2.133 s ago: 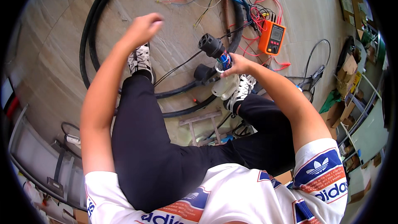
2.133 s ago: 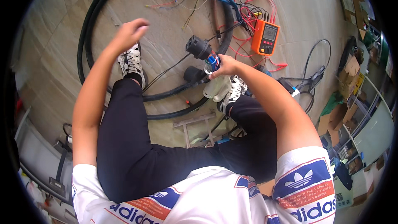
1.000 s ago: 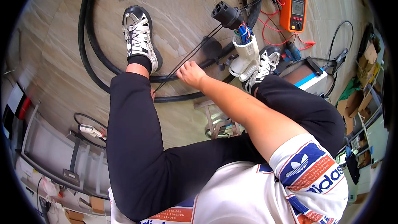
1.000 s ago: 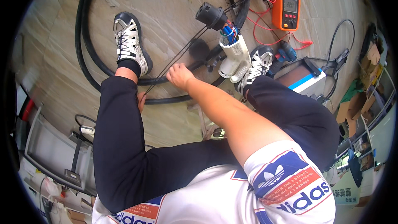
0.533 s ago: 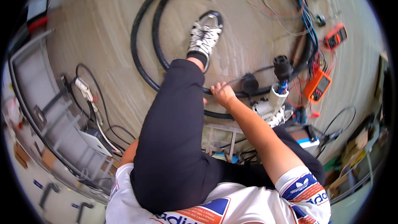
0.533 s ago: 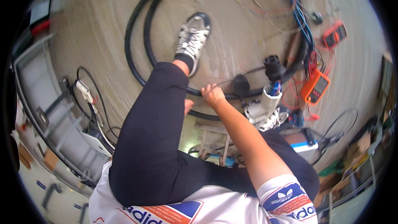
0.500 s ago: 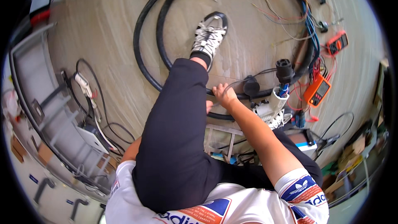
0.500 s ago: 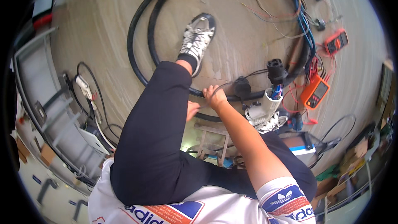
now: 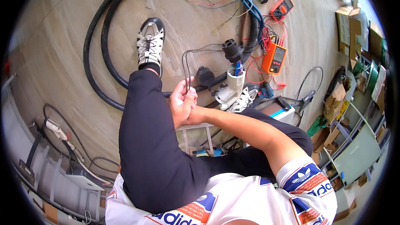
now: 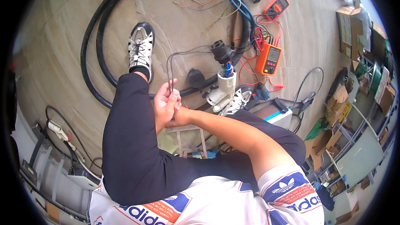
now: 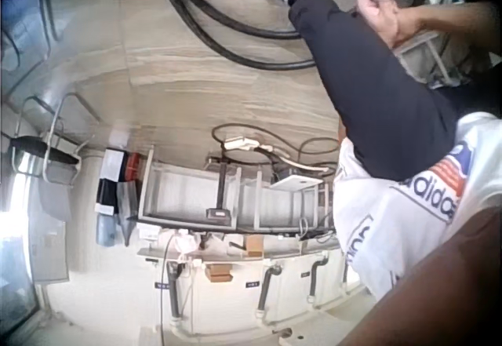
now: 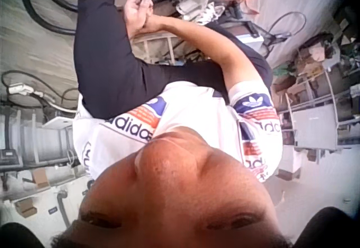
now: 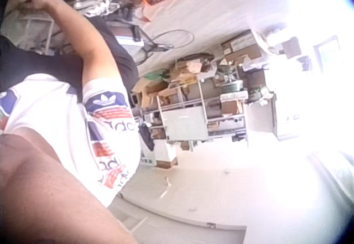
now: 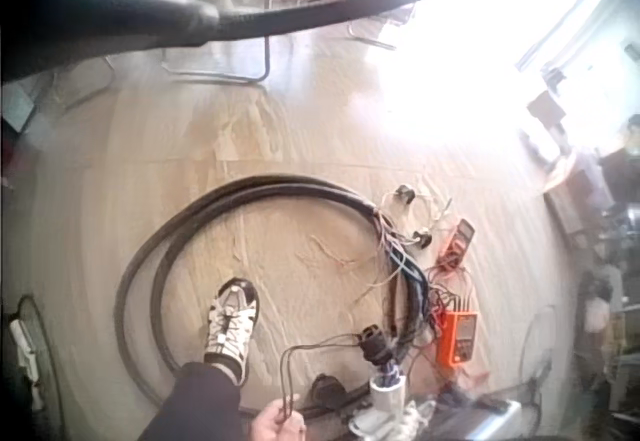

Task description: The person manipulates an electric vehicle charging connector and wires on a floor workspace, using a multimeter to test electrical connections by placing probes against wire terminals.

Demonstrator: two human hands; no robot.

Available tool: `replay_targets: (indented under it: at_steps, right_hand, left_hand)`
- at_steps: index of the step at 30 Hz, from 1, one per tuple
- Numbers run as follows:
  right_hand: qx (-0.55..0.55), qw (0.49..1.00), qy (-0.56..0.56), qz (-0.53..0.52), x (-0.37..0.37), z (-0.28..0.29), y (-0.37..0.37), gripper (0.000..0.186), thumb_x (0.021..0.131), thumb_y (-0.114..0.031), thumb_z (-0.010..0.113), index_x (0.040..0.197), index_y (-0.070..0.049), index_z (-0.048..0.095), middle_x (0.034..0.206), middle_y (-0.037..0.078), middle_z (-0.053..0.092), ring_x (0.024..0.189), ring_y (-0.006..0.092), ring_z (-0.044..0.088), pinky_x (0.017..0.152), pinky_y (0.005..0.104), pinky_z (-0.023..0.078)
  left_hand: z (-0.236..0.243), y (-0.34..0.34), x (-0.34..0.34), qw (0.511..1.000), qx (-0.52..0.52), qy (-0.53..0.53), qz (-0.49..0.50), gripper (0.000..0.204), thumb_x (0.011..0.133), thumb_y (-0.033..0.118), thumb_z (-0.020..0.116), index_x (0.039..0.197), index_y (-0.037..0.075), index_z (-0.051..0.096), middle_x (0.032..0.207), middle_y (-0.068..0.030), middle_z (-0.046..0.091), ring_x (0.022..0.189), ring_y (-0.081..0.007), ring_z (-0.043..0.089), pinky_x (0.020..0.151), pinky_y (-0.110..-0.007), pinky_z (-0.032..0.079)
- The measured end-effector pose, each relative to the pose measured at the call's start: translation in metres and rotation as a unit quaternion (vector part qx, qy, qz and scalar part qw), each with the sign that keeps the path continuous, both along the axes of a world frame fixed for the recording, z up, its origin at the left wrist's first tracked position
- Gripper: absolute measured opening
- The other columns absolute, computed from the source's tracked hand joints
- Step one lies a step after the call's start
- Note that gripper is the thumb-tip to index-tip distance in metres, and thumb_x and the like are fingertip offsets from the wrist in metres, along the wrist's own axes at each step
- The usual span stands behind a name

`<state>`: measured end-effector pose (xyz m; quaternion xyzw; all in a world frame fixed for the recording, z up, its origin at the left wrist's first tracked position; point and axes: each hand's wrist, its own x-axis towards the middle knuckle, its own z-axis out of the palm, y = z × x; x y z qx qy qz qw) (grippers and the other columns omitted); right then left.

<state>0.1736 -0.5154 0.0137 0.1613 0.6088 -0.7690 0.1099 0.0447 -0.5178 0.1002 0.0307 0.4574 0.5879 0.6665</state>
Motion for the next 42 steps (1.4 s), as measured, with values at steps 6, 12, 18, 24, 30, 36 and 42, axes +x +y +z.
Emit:
replay_targets:
  at_steps: [6, 12, 18, 24, 30, 36, 42]
  right_hand:
    - [-0.054, 0.975, -0.147, -0.156, 0.012, -0.002, 0.089, 0.039, 0.107, -0.034, 0.047, 0.121, 0.000, 0.058, 0.105, 0.018, 0.072, 0.094, 0.0332, 0.072, 0.084, 0.0437, 0.059]
    - [-0.333, 0.846, -0.204, -0.364, 0.004, 0.040, 0.205, 0.044, 0.111, -0.045, 0.037, 0.091, -0.009, 0.052, 0.102, 0.023, 0.073, 0.094, 0.0400, 0.074, 0.081, 0.0471, 0.062]
    - [-0.359, 0.825, -0.167, -0.403, 0.005, 0.025, 0.230, 0.046, 0.112, -0.045, 0.031, 0.088, -0.011, 0.050, 0.094, 0.018, 0.073, 0.102, 0.0442, 0.072, 0.086, 0.0512, 0.060]
    - [-0.280, 0.830, -0.308, -0.372, -0.001, -0.011, 0.192, 0.050, 0.109, -0.048, 0.039, 0.091, -0.004, 0.052, 0.089, 0.020, 0.072, 0.084, 0.0399, 0.075, 0.073, 0.0465, 0.061]
    - [0.021, 0.886, -0.412, -0.214, 0.012, -0.055, 0.164, 0.050, 0.093, -0.042, 0.067, 0.108, 0.005, 0.063, 0.093, 0.023, 0.074, 0.084, 0.0361, 0.074, 0.080, 0.0407, 0.059]
    - [0.201, 0.882, -0.425, -0.015, -0.013, -0.008, 0.185, 0.066, 0.083, -0.042, 0.076, 0.116, 0.013, 0.062, 0.120, 0.035, 0.065, 0.116, 0.0446, 0.063, 0.099, 0.0475, 0.053]
    - [0.242, 0.914, -0.321, -0.064, 0.008, 0.058, 0.207, 0.046, 0.087, -0.029, 0.071, 0.112, 0.009, 0.064, 0.098, 0.028, 0.071, 0.098, 0.0424, 0.070, 0.089, 0.0465, 0.056]
  left_hand:
    - [-0.005, 0.005, -0.013, 0.786, 0.177, 0.559, -0.196, 0.086, 0.096, 0.045, 0.064, 0.155, -0.008, 0.030, 0.150, -0.0297, 0.046, 0.137, -0.0449, 0.047, 0.116, -0.050, 0.034]
    - [-0.078, -0.100, -0.069, 0.698, 0.082, 0.613, -0.361, 0.044, 0.091, 0.022, 0.068, 0.129, 0.000, 0.064, 0.128, -0.0204, 0.066, 0.118, -0.0371, 0.063, 0.104, -0.049, 0.045]
    - [-0.125, -0.121, -0.158, 0.704, -0.166, 0.531, -0.442, 0.033, 0.091, 0.019, 0.066, 0.119, 0.001, 0.068, 0.114, -0.0185, 0.070, 0.106, -0.0342, 0.068, 0.096, -0.045, 0.050]
    - [-0.108, -0.053, -0.210, 0.767, -0.210, 0.533, -0.287, 0.024, 0.092, 0.017, 0.065, 0.110, 0.002, 0.070, 0.098, -0.0176, 0.074, 0.092, -0.0316, 0.072, 0.085, -0.041, 0.055]
    - [-0.052, 0.081, -0.225, 0.762, -0.060, 0.562, -0.315, 0.025, 0.096, 0.017, 0.062, 0.113, 0.000, 0.067, 0.093, -0.0173, 0.073, 0.086, -0.0250, 0.071, 0.079, -0.035, 0.055]
    - [-0.087, 0.222, -0.184, 0.670, 0.158, 0.599, -0.408, 0.027, 0.092, 0.014, 0.064, 0.116, 0.000, 0.066, 0.106, -0.0211, 0.072, 0.100, -0.0366, 0.070, 0.089, -0.042, 0.054]
    - [-0.112, 0.321, -0.111, 0.663, 0.164, 0.618, -0.389, 0.034, 0.092, 0.018, 0.066, 0.121, 0.001, 0.064, 0.116, -0.0214, 0.069, 0.111, -0.0377, 0.066, 0.097, -0.045, 0.052]
